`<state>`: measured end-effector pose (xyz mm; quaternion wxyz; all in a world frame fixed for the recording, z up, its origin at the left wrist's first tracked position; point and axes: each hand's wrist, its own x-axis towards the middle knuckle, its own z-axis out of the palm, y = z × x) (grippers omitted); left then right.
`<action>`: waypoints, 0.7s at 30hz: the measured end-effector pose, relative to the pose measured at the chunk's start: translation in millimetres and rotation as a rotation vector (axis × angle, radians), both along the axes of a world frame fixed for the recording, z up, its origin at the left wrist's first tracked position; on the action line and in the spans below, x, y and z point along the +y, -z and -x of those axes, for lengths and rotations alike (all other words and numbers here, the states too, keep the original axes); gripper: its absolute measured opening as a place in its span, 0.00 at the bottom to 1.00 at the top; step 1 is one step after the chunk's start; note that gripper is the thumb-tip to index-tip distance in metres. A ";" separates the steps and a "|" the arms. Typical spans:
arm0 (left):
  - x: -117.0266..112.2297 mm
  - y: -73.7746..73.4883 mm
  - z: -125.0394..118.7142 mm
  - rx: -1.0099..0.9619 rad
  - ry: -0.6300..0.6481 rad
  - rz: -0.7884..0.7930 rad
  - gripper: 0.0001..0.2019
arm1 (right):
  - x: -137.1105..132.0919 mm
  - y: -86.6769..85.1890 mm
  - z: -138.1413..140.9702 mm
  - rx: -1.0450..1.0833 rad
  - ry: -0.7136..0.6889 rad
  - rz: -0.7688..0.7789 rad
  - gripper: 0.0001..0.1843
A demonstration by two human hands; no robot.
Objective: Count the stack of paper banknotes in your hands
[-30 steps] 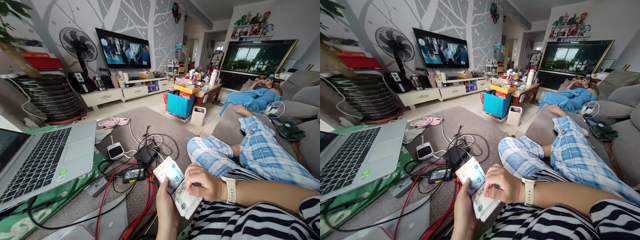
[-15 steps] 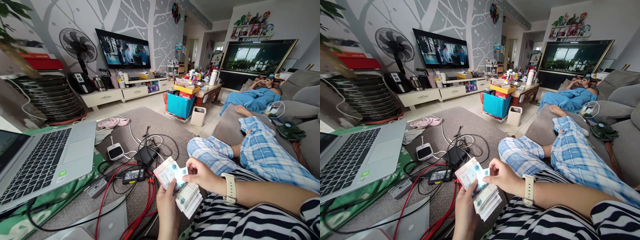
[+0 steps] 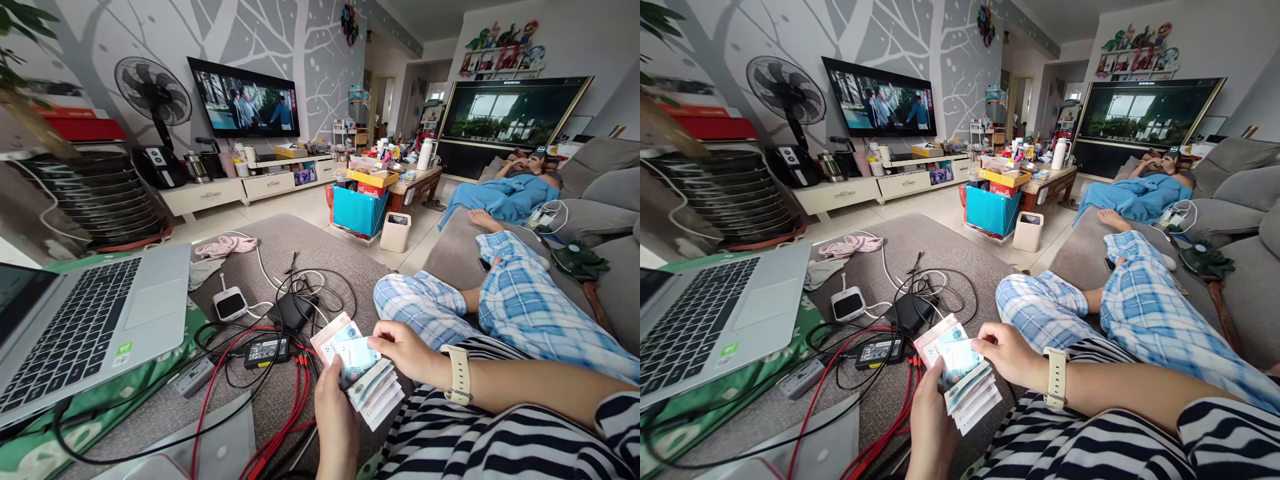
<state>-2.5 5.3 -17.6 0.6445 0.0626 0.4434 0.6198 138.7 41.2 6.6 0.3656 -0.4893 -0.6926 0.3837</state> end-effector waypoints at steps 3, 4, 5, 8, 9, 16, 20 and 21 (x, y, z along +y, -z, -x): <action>2.6 1.3 0.5 0.003 -0.013 0.019 0.16 | -0.9 -1.9 0.5 0.024 -0.018 0.003 0.15; 3.5 2.8 0.8 -0.007 -0.007 0.019 0.15 | -1.2 -2.6 0.6 0.037 -0.027 0.007 0.15; 4.2 4.5 1.3 -0.017 0.001 0.015 0.15 | -1.6 -3.2 0.6 0.052 -0.037 0.012 0.15; 4.8 7.8 2.4 -0.011 0.025 -0.011 0.15 | -2.8 -4.6 1.0 0.096 -0.069 0.023 0.16; 4.6 7.9 2.6 0.004 0.029 -0.018 0.15 | -3.1 -4.8 1.2 0.112 -0.080 0.028 0.16; 3.6 2.0 2.5 -0.010 0.019 0.004 0.17 | -4.2 -4.1 2.4 0.212 -0.115 0.066 0.13; 3.1 2.3 3.1 0.002 0.021 0.018 0.16 | -5.5 -7.0 2.7 0.198 -0.110 0.044 0.12; 2.8 2.7 3.0 -0.009 0.030 0.009 0.16 | -5.9 -8.1 2.8 0.192 -0.111 0.040 0.13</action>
